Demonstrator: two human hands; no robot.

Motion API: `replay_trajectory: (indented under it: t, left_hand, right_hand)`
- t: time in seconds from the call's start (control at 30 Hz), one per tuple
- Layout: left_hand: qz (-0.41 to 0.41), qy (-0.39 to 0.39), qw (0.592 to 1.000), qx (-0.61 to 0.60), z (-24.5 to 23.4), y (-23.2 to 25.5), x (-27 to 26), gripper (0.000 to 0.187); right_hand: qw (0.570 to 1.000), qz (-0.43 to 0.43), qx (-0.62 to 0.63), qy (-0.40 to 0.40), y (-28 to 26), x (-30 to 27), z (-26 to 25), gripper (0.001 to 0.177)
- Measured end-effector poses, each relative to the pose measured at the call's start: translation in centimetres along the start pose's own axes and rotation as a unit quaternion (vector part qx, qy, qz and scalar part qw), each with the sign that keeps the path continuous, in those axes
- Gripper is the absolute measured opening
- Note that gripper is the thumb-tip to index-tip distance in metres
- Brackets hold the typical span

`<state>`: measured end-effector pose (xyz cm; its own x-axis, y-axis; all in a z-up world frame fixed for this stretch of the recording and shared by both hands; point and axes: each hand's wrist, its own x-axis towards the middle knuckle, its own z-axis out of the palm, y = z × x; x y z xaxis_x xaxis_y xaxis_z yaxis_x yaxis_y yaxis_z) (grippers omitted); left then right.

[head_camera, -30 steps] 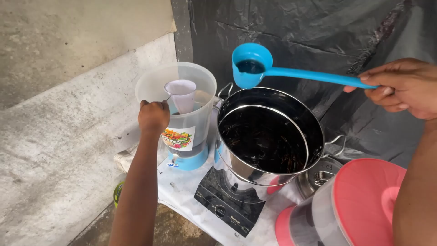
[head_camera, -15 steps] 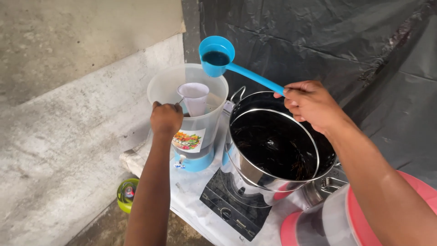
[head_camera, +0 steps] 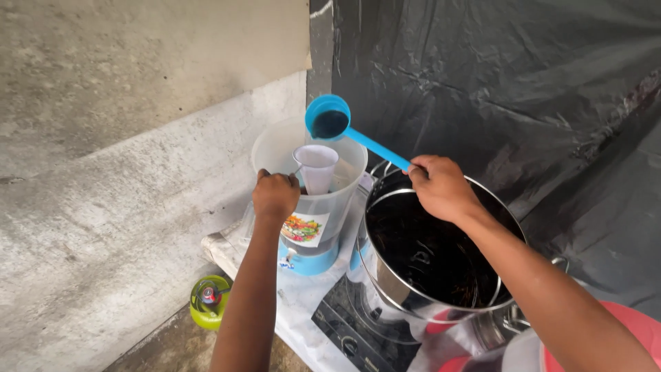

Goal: Filtering tea by scooping it from a large pot into a filter bag placed over a bucket.

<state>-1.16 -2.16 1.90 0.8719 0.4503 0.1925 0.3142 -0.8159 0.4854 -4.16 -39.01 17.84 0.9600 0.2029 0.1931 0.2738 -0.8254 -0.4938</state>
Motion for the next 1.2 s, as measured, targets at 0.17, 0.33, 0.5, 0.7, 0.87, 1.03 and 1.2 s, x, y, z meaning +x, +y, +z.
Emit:
replay_trajectory:
  t: [0.17,0.33,0.5,0.7,0.87,1.03,1.2]
  left_hand:
    - [0.002,0.010,1.000,0.004,-1.6,0.9,-1.6,0.054]
    - [0.004,0.009,1.000,0.002,-2.1,1.2,-1.7,0.053]
    - [0.007,0.011,1.000,-0.005,-1.7,0.9,-1.6,0.053]
    - [0.008,0.022,1.000,0.003,-1.8,0.9,-1.9,0.053]
    - [0.027,0.040,0.999,0.015,-1.1,0.4,-1.2,0.052]
    - [0.035,0.036,0.999,0.015,-1.8,0.9,-2.0,0.054]
    - [0.011,0.028,0.999,0.012,-1.1,0.3,-1.5,0.054]
  right_hand:
    - [1.000,-0.013,-0.014,0.002,1.1,1.8,1.5,0.048]
    - [0.999,-0.031,-0.015,-0.006,-0.5,1.2,1.2,0.050]
    - [0.999,-0.047,-0.022,0.002,0.5,1.9,1.5,0.050]
    - [0.998,-0.054,-0.037,0.000,-1.0,0.5,0.3,0.052]
    - [0.996,-0.064,-0.056,0.003,0.4,1.9,1.2,0.053]
    - [0.996,-0.057,-0.075,0.000,0.2,1.7,1.2,0.053]
    - [0.993,-0.077,-0.087,0.016,0.2,1.5,1.1,0.053]
